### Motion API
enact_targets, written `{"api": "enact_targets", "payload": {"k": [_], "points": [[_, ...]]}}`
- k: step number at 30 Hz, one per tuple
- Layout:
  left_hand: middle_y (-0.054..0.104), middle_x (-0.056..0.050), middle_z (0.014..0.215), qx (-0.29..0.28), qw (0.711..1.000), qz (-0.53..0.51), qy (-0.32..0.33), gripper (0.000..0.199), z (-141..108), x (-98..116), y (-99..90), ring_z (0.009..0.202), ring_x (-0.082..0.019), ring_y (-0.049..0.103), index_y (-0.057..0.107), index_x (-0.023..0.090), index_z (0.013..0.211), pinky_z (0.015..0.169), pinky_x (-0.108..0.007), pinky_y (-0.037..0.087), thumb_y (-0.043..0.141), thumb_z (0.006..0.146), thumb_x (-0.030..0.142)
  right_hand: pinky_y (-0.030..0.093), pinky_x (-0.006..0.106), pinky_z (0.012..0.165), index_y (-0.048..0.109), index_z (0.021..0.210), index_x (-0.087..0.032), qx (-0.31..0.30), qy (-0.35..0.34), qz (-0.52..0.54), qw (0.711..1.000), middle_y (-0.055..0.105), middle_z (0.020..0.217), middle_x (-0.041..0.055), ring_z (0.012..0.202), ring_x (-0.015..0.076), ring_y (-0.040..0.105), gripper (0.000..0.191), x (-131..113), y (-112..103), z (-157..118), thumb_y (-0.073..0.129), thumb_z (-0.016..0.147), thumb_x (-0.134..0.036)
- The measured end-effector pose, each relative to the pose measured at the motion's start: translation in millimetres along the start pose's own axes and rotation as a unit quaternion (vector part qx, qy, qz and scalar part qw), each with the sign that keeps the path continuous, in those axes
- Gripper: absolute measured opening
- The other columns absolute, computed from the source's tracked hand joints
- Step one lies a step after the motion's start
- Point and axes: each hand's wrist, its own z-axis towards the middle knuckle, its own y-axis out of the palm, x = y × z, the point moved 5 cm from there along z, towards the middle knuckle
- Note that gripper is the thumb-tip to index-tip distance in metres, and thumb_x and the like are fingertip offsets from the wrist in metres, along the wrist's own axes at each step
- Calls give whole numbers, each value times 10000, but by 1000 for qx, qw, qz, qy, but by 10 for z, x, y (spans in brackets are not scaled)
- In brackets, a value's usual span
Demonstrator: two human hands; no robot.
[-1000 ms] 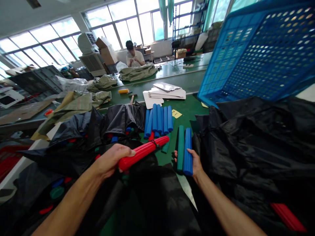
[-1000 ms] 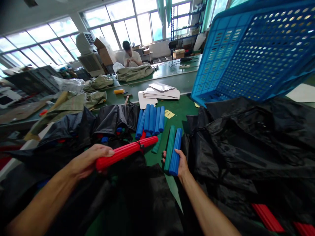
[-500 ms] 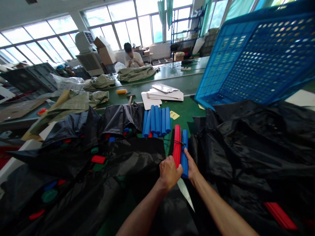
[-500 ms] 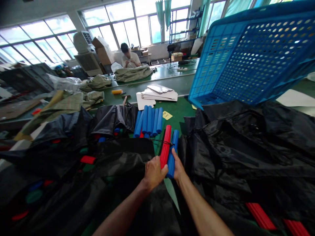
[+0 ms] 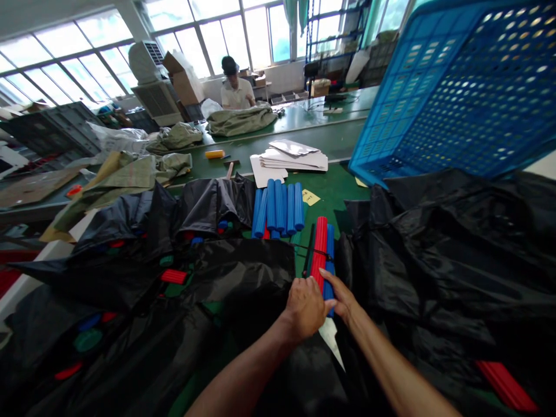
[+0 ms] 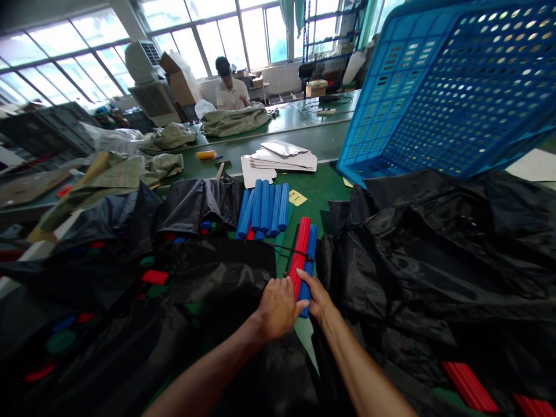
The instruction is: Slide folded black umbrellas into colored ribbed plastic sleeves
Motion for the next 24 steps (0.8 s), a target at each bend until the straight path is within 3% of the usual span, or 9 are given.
{"api": "enact_targets", "payload": {"k": [3,6,9,12,14,18,21,24], "points": [[596,-110,957,20,999,-36,-6,400,219,-217,-307,926,-229,567,607,176,1066,852,-351,429,314,946,421,578,391,805,655,957,-127,-9,-13,16,1000,750,834,89,821,256,714,192,-4,25,28,646,776,-193],[545,-73,1121,67,998,-19,-10,327,556,-385,-519,983,-202,562,507,284,1232,847,-325,444,360,940,264,557,442,836,637,1047,-138,-41,-14,44,998,746,895,94,884,273,701,272,-9,62,30,603,805,-256],[525,-71,1229,-4,999,-33,-8,369,870,-420,-387,964,-188,601,501,310,1263,823,-308,469,429,909,236,541,482,835,592,1153,-165,-84,-7,71,994,738,950,100,907,284,694,371,-22,99,-3,604,816,-320],[641,-96,1031,-62,996,-54,-26,254,1068,-417,-202,928,-215,632,657,230,1058,820,-319,476,479,883,277,539,483,826,564,1190,-176,-83,-11,72,994,733,966,107,907,279,694,426,-35,93,-30,624,818,-375],[666,-113,981,-53,996,-56,-37,278,1164,-464,-211,947,-225,630,681,205,1002,839,-330,469,435,903,291,540,480,820,573,1169,-150,-62,-2,54,997,733,947,121,893,280,697,418,-22,68,-35,629,817,-368],[672,-94,1015,40,985,-139,-91,374,1302,-810,-575,959,-186,615,667,193,1059,878,-299,446,342,948,340,547,478,804,606,1097,-103,-46,17,29,998,728,948,147,870,291,699,387,7,29,-42,606,815,-368],[575,-99,1207,142,958,-228,-98,411,1247,-1090,-886,903,-136,619,566,152,1233,889,-257,440,490,888,364,554,473,784,616,1076,-112,-67,10,41,997,723,973,145,869,295,697,408,-4,35,-53,597,801,-412],[510,-133,1267,233,926,-219,-199,499,961,-1252,-895,947,-155,616,493,130,1289,909,-273,433,563,842,342,558,464,767,609,1095,-132,-79,4,52,996,722,983,138,864,292,697,427,-25,52,-65,601,787,-427]]}}
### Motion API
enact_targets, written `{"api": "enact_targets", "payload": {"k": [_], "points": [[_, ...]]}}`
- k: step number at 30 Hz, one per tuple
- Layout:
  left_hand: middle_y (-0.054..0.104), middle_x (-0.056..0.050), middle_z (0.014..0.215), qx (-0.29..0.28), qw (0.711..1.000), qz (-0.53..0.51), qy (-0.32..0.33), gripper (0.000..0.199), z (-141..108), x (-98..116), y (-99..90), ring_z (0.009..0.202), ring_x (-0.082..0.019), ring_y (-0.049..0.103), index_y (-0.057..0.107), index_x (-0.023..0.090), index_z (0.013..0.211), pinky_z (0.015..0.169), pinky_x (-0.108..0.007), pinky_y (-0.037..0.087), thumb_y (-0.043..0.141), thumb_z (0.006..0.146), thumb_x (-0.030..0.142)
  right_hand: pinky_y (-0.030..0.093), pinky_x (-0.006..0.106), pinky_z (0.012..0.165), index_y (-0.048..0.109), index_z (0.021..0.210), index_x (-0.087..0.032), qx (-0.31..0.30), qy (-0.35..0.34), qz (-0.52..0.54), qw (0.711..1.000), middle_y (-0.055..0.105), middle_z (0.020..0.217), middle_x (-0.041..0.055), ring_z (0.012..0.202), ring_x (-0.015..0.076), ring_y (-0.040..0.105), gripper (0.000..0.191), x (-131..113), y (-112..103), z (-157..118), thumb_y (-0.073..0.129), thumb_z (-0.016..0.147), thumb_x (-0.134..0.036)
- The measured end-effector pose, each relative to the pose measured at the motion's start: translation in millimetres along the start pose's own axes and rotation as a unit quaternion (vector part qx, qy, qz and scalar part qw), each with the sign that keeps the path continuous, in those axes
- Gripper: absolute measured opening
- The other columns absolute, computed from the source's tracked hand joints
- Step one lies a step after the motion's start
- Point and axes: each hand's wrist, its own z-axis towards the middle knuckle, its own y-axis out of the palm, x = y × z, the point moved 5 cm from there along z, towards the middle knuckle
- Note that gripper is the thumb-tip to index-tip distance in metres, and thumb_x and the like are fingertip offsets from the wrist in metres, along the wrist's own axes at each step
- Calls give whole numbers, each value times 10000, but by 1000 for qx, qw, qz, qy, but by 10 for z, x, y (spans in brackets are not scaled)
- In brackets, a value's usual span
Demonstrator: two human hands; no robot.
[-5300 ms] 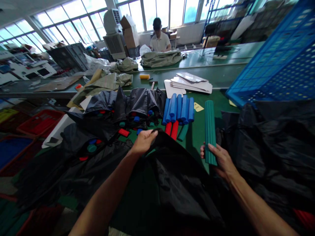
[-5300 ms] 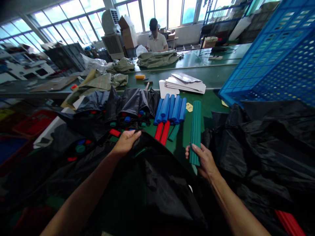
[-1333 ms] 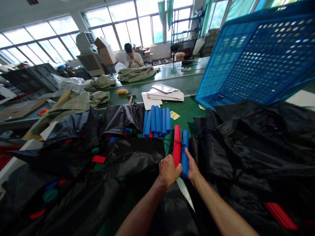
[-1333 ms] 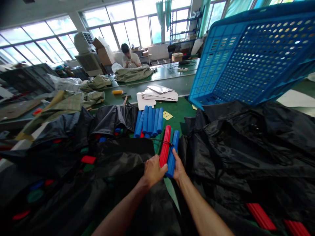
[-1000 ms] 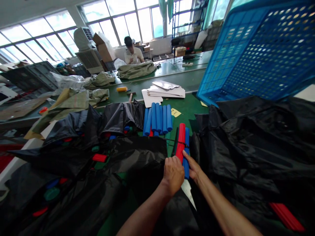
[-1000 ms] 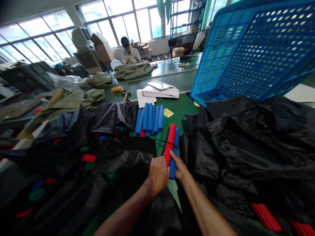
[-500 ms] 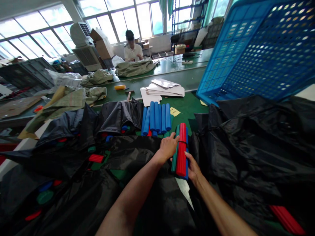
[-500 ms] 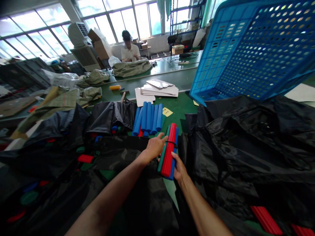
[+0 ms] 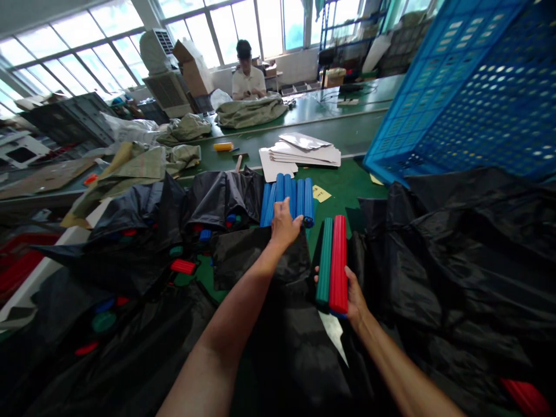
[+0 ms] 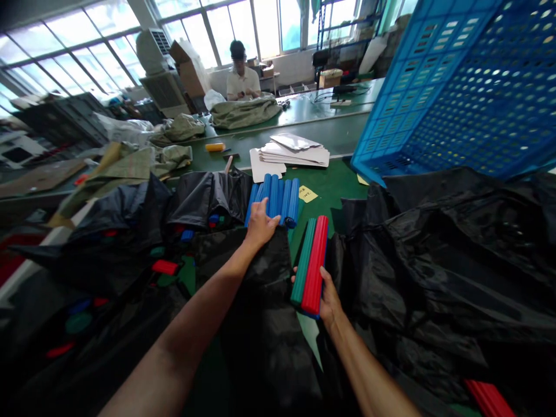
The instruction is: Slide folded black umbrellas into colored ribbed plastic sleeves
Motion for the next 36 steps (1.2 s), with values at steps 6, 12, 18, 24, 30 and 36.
{"api": "enact_targets", "payload": {"k": [6,12,18,24,30,36], "points": [[681,-139,956,-170,964,110,-174,353,-799,-384,640,957,-256,641,674,160,924,834,-347,457,548,821,473,545,479,806,583,1136,-143,6,2,10,1000,727,953,127,933,300,682,446,-33,31,-31,589,784,-417],[661,-155,1062,-132,964,153,-175,525,-932,-376,862,1026,-288,612,626,142,1065,943,-454,391,609,740,554,542,473,819,594,1111,-153,-18,-14,-4,1000,721,982,127,957,306,673,458,-85,34,-53,623,748,-431],[708,-76,885,-123,971,-25,-203,147,-1018,-411,769,861,-191,647,704,188,793,789,-297,454,591,792,281,565,412,765,600,1111,-125,-40,13,-20,999,707,1045,134,906,278,687,506,-29,11,-93,631,745,-472],[639,-11,612,-31,959,-115,-259,104,-739,-623,-139,587,-129,611,661,109,744,579,-231,468,558,745,122,554,409,784,587,1156,-170,-111,74,-51,990,686,1120,95,937,260,677,546,16,116,-239,606,748,-531],[640,-7,740,148,968,-141,-143,169,279,-256,-2587,669,-110,619,637,80,922,753,-348,520,561,772,67,548,416,785,580,1179,-191,-118,113,-84,983,666,1160,80,953,254,666,579,7,169,-318,529,763,-590],[656,72,868,232,910,8,343,191,539,1169,-3359,887,-156,642,674,237,948,831,-321,506,595,787,171,555,400,748,605,1157,-191,-102,99,-74,987,668,1150,78,938,251,669,597,-5,252,-357,531,738,-610]]}}
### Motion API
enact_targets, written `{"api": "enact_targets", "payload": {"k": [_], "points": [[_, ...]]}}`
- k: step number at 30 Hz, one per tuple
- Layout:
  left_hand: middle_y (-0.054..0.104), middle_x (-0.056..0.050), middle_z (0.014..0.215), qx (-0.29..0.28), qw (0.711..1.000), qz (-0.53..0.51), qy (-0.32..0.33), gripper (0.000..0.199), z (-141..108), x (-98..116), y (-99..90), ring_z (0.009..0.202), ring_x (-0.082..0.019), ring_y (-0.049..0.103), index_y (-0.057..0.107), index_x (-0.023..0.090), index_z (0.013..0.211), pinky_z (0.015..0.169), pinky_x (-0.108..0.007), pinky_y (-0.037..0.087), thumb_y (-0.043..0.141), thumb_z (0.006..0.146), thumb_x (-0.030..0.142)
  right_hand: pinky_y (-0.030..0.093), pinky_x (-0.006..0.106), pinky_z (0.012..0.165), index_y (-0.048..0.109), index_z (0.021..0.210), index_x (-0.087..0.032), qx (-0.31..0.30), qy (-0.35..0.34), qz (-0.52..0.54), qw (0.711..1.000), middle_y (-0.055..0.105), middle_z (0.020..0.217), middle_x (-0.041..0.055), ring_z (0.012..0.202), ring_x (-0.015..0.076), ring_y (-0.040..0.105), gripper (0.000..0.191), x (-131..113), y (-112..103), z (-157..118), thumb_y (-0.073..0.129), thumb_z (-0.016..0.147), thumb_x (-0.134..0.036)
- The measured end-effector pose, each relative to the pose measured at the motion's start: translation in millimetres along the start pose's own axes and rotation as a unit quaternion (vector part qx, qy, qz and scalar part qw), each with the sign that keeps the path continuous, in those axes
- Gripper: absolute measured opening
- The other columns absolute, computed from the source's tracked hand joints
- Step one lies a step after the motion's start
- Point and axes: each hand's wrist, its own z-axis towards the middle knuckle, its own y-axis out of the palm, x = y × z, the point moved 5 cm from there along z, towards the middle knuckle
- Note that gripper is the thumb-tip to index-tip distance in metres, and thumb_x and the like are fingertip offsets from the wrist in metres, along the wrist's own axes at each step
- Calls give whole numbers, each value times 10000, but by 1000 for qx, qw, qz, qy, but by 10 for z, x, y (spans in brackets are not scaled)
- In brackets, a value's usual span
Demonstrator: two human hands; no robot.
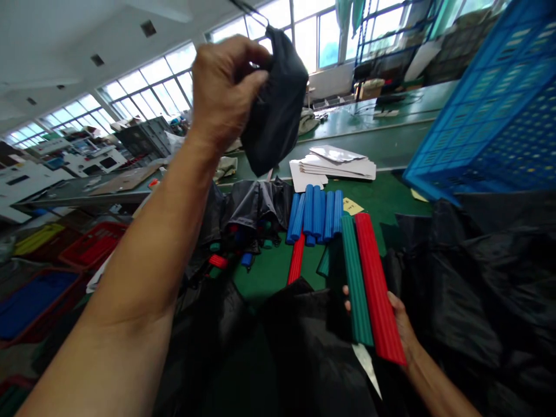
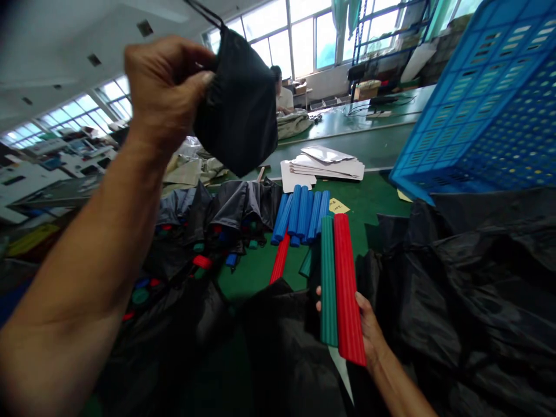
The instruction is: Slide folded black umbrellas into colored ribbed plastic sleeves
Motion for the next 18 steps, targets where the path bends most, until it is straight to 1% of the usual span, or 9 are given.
{"api": "enact_targets", "payload": {"k": [1,3,6,8,9,11,13,15,18], "points": [[669,74,880,-27,999,-4,37,208,-39,108,205,890,-147,643,680,229,956,844,-311,504,589,786,151,554,394,751,615,1146,-188,2,0,3,1000,668,1149,78,937,249,669,601,-5,7,-32,543,725,-611],[696,35,927,-101,992,-11,68,225,-305,204,733,898,-137,643,687,180,978,876,-310,499,588,786,117,553,383,757,631,1127,-180,3,4,10,1000,664,1158,77,941,246,667,618,-15,18,-129,571,691,-612],[707,-27,898,-229,973,12,27,178,-1004,100,1544,878,-157,645,703,156,936,849,-306,501,582,807,131,551,359,757,639,1126,-170,-14,14,19,1000,671,1137,76,947,237,665,656,-31,47,-322,640,617,-584],[711,-50,916,-295,955,26,-29,190,-1522,-25,1940,896,-162,642,707,164,955,857,-290,487,557,839,160,547,340,758,637,1131,-157,-31,20,23,999,686,1088,80,932,228,668,698,-42,83,-445,688,559,-555],[711,-55,940,-321,944,32,-66,203,-1765,-85,2086,914,-163,639,706,172,974,868,-285,479,545,851,178,545,334,760,635,1131,-151,-37,21,22,999,692,1063,82,922,225,670,718,-47,103,-495,705,534,-544],[709,-51,999,-353,922,43,-151,222,-2186,-179,2280,960,-163,632,703,194,1003,891,-274,464,533,861,209,542,332,765,633,1124,-146,-41,23,17,999,699,1027,82,909,225,671,745,-53,140,-564,729,494,-532],[709,-47,1018,-366,905,51,-212,234,-2491,-206,2378,972,-165,633,705,207,1007,884,-269,464,523,861,225,542,333,764,631,1111,-154,-33,17,7,999,696,1034,81,908,228,669,750,-59,174,-594,742,471,-529],[716,-48,996,-370,896,57,-237,233,-2673,-181,2419,948,-170,643,712,214,985,855,-269,473,520,854,233,546,329,745,623,1103,-161,-26,7,-6,1000,683,1064,87,904,230,666,739,-56,225,-598,744,478,-537],[719,-44,975,-372,892,65,-250,215,-2781,-129,2423,925,-174,650,719,233,947,822,-266,478,535,841,263,551,312,679,605,1105,-163,-52,9,-29,998,683,1014,101,843,225,671,707,-9,369,-582,744,524,-541]]}}
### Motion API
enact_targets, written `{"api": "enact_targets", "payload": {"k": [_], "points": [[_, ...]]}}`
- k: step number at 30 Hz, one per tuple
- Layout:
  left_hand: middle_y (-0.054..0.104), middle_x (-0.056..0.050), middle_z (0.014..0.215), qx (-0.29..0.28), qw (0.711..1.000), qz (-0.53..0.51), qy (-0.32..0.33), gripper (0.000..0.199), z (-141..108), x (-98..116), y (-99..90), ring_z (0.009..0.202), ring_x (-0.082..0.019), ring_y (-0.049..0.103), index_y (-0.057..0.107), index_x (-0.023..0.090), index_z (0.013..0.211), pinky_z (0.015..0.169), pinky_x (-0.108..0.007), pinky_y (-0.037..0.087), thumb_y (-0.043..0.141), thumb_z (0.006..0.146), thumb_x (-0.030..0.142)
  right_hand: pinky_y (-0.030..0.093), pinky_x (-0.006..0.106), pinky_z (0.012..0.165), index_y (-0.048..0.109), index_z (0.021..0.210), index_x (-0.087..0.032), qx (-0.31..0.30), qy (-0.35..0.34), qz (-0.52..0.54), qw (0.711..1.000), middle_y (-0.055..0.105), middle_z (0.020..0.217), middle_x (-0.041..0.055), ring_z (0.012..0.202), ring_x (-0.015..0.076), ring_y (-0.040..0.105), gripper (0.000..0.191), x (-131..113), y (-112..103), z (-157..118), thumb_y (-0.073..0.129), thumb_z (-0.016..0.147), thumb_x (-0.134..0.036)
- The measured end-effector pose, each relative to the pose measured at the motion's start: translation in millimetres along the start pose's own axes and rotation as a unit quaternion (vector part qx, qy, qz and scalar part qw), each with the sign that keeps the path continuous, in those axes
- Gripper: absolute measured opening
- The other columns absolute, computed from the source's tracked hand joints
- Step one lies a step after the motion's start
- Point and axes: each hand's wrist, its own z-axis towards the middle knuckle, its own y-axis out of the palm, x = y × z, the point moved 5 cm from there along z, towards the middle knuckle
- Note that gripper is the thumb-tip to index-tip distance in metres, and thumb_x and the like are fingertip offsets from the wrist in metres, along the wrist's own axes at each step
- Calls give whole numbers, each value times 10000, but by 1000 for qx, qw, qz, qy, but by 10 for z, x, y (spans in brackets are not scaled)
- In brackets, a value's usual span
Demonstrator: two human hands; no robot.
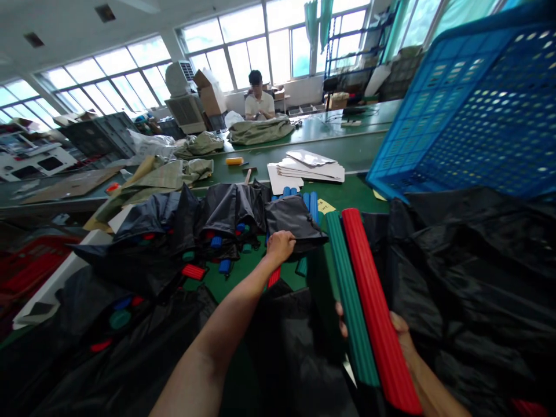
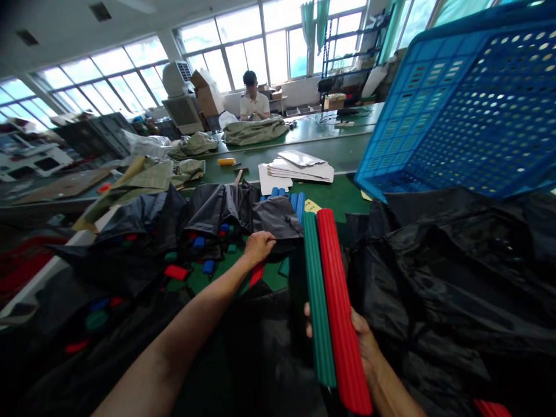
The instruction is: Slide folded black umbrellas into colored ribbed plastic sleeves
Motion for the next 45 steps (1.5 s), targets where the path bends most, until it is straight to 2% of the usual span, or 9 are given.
{"api": "enact_targets", "payload": {"k": [5,10,17,21,24,32,37,40,45], "points": [[722,-56,956,1,999,-13,-49,236,-18,-17,-35,928,-188,650,721,244,945,814,-275,472,542,841,359,551,333,625,583,1113,-195,-48,-1,-27,998,686,1001,112,810,260,687,616,155,172,45,749,610,-509],[721,-40,1001,0,997,-55,-56,248,20,-55,-112,947,-168,645,718,264,994,816,-245,456,513,858,295,537,365,622,547,1141,-198,-31,-21,-81,996,685,1031,145,801,307,698,560,351,66,29,703,697,-501],[686,-47,939,64,997,7,47,217,-44,27,-261,868,-169,618,707,223,930,778,-275,450,502,880,274,532,405,648,531,1098,-174,59,13,-131,989,694,961,144,763,299,699,499,382,-76,-38,674,722,-470],[635,-71,843,81,975,106,177,240,-153,198,-173,813,-198,576,675,196,871,737,-323,414,436,893,192,531,378,612,494,1195,-197,105,19,-185,977,677,793,53,671,242,676,603,297,-22,-37,726,675,-394],[604,-72,817,108,956,136,235,247,-235,214,-104,811,-209,541,645,190,882,725,-337,383,402,893,152,512,314,579,495,1222,-185,107,16,-227,968,651,767,23,633,189,637,685,232,45,-14,765,627,-392],[569,-70,778,166,947,121,248,274,-320,226,-92,773,-201,492,608,171,882,703,-339,343,340,933,185,490,269,585,516,1189,-166,124,13,-240,963,643,800,19,640,148,603,641,179,128,47,773,634,-359],[563,-60,788,166,938,109,283,263,-414,309,-28,779,-198,486,590,188,866,702,-337,344,338,939,193,519,316,594,525,1155,-172,155,16,-205,966,678,784,52,633,195,656,559,214,53,68,734,683,-389],[565,-61,822,173,948,90,252,229,-469,197,32,808,-201,492,584,187,911,729,-334,375,355,928,180,539,362,617,565,1099,-164,132,38,-121,983,705,886,110,704,245,690,468,279,-28,79,655,746,-458],[569,-70,856,196,973,31,117,123,-496,-48,126,855,-207,516,552,170,879,765,-336,421,432,875,146,544,318,612,641,1047,-118,24,68,-36,997,688,1032,137,807,237,681,584,343,-16,191,620,711,-595]]}}
